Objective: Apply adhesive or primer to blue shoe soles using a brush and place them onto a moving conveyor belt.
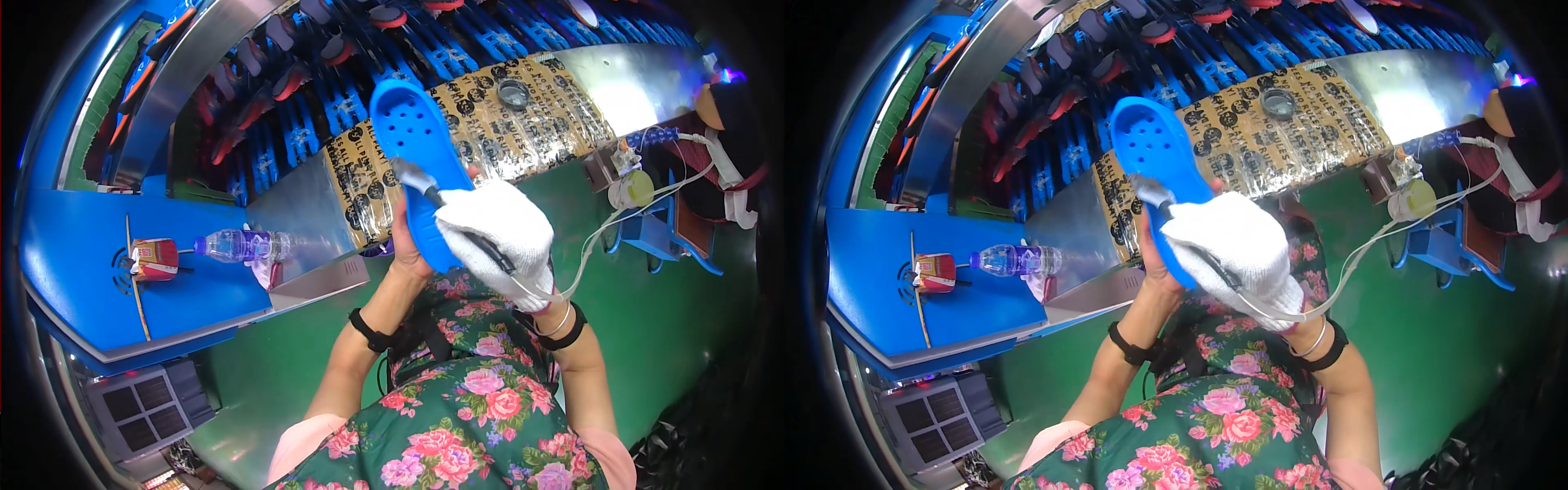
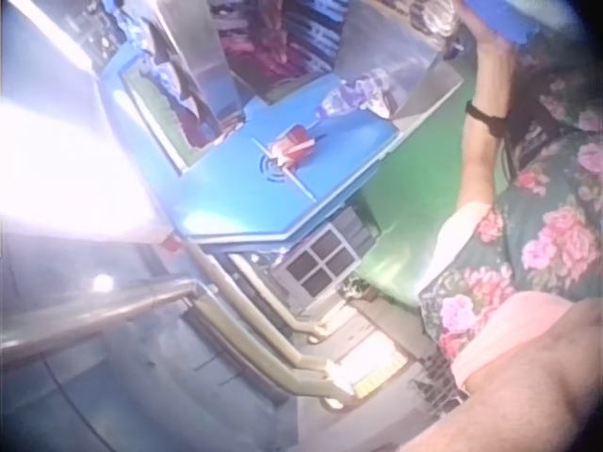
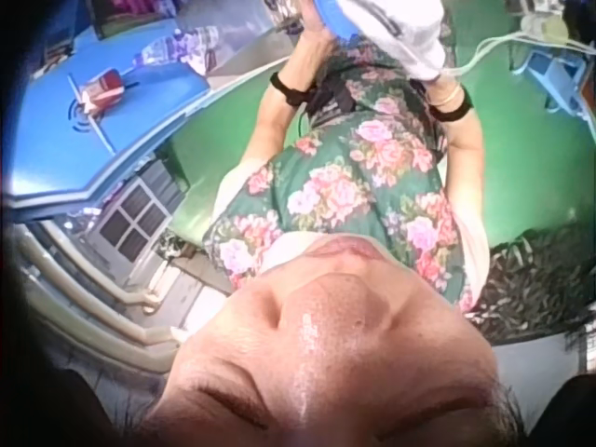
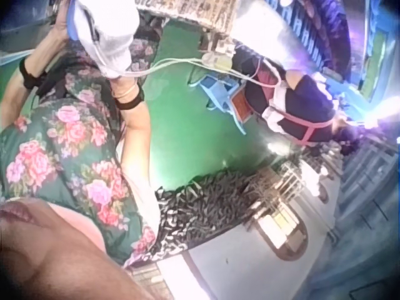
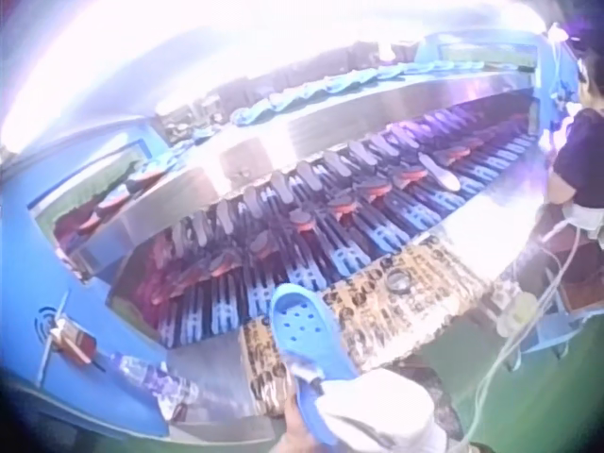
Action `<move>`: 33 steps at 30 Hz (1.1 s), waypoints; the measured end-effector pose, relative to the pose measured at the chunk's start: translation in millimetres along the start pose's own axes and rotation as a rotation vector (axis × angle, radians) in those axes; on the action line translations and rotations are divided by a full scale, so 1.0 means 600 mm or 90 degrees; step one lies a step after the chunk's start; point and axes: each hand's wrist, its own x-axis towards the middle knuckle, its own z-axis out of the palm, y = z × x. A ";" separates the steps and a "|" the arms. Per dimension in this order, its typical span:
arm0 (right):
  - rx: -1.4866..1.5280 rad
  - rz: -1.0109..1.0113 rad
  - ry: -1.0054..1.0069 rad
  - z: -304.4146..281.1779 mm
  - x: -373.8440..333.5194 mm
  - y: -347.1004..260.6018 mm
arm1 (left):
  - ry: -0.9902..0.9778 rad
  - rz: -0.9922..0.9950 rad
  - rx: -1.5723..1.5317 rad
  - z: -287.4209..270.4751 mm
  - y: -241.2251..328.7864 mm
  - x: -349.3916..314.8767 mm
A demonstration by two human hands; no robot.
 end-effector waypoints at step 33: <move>0.316 0.179 -0.011 -0.003 -0.056 0.020 | -0.075 -0.034 -0.105 0.005 0.069 0.068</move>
